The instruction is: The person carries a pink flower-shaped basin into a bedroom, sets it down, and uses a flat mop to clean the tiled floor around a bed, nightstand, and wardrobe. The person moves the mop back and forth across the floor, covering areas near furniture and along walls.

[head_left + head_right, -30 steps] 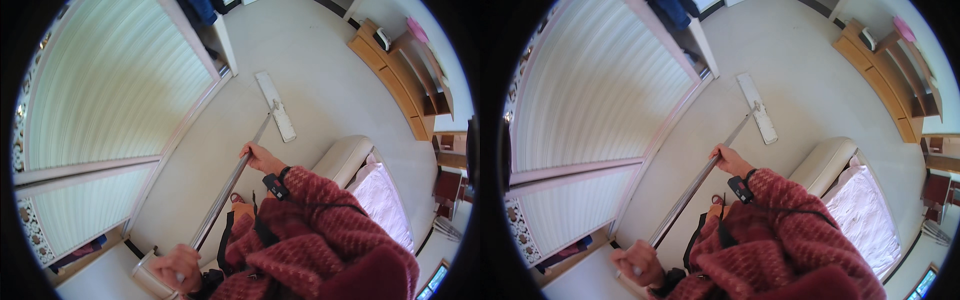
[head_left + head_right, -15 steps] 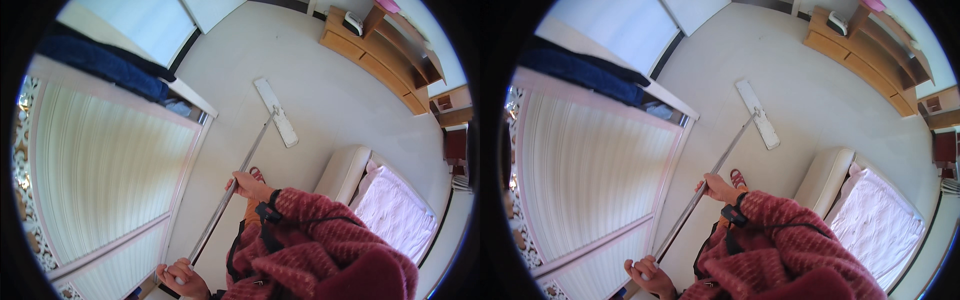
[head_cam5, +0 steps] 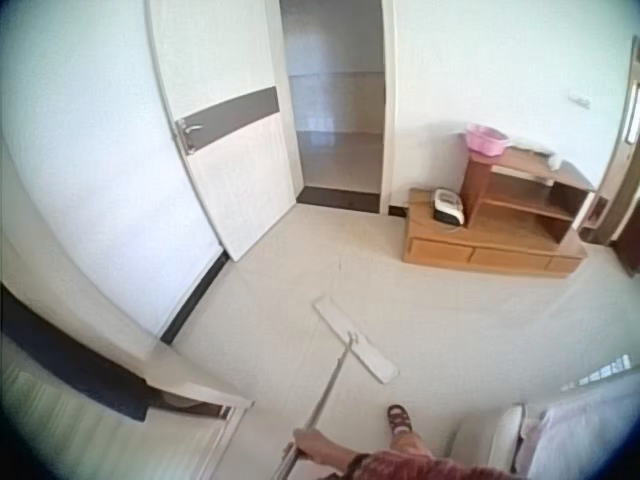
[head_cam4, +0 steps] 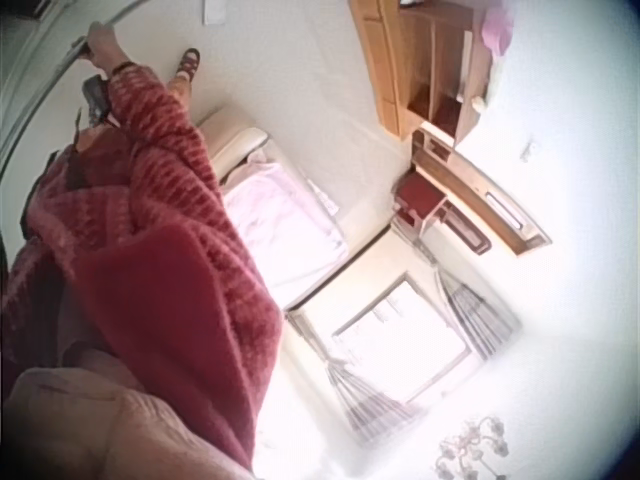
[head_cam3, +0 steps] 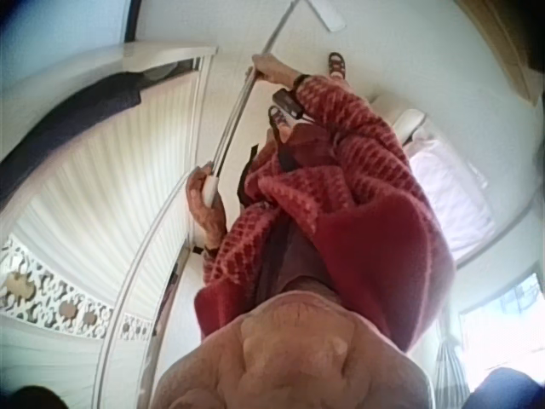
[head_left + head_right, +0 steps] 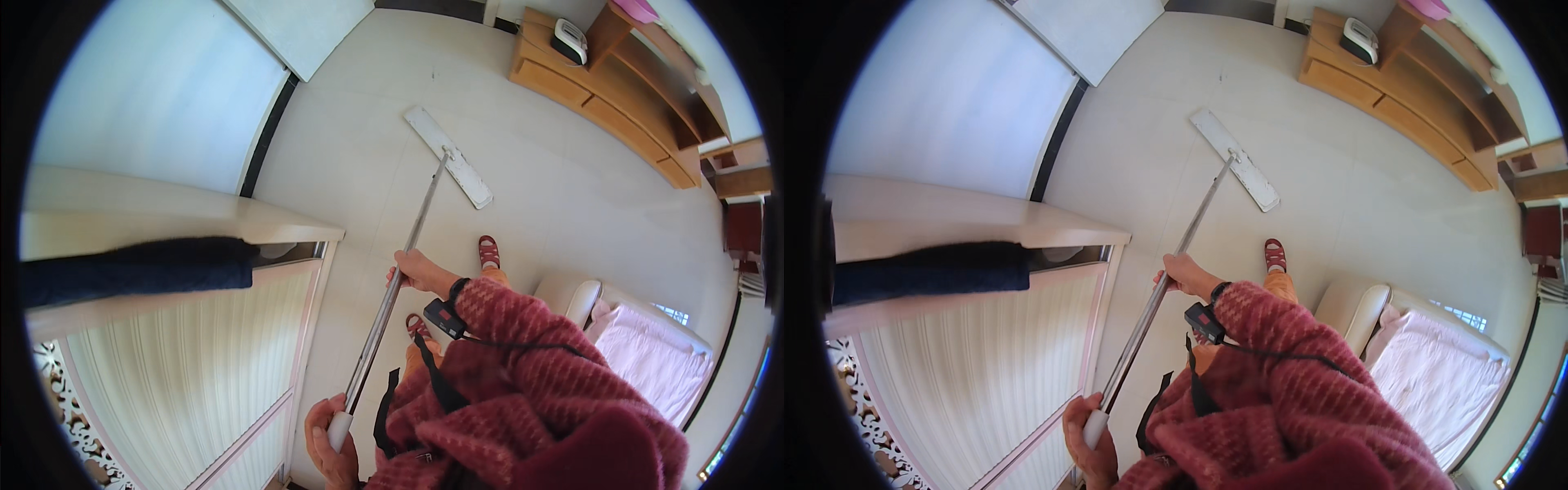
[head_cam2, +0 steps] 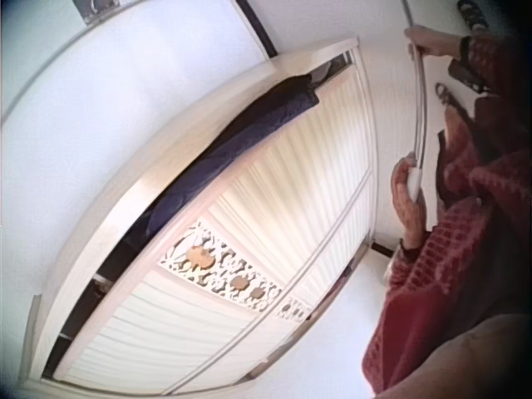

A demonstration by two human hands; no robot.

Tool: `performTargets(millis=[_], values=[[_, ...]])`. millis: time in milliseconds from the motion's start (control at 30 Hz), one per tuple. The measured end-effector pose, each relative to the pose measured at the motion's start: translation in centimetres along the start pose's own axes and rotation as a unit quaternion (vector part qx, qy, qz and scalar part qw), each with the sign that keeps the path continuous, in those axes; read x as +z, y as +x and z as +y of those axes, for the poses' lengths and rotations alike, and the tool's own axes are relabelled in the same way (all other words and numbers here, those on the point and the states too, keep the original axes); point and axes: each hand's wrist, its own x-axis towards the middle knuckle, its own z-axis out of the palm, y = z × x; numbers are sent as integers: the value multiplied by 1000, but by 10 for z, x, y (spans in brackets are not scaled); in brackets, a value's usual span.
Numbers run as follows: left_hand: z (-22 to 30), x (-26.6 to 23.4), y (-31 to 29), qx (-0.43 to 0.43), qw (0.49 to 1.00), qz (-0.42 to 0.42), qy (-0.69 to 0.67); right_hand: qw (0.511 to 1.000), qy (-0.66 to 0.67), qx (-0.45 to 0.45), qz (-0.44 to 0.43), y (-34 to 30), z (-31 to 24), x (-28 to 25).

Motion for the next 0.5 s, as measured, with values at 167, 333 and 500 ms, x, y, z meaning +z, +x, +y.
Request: performTargets(millis=[167, 333, 500], values=[[64, 97, 31, -154, 968, -196, 32, 998, -62, 2, 27, 20, -104, -38], [104, 188, 75, -279, 926, -238, 93, 992, -111, 11, 67, 39, -200, -64], [119, 251, 135, -316, 924, -197, 92, 988, -136, 21, 74, 84, -278, -73]])
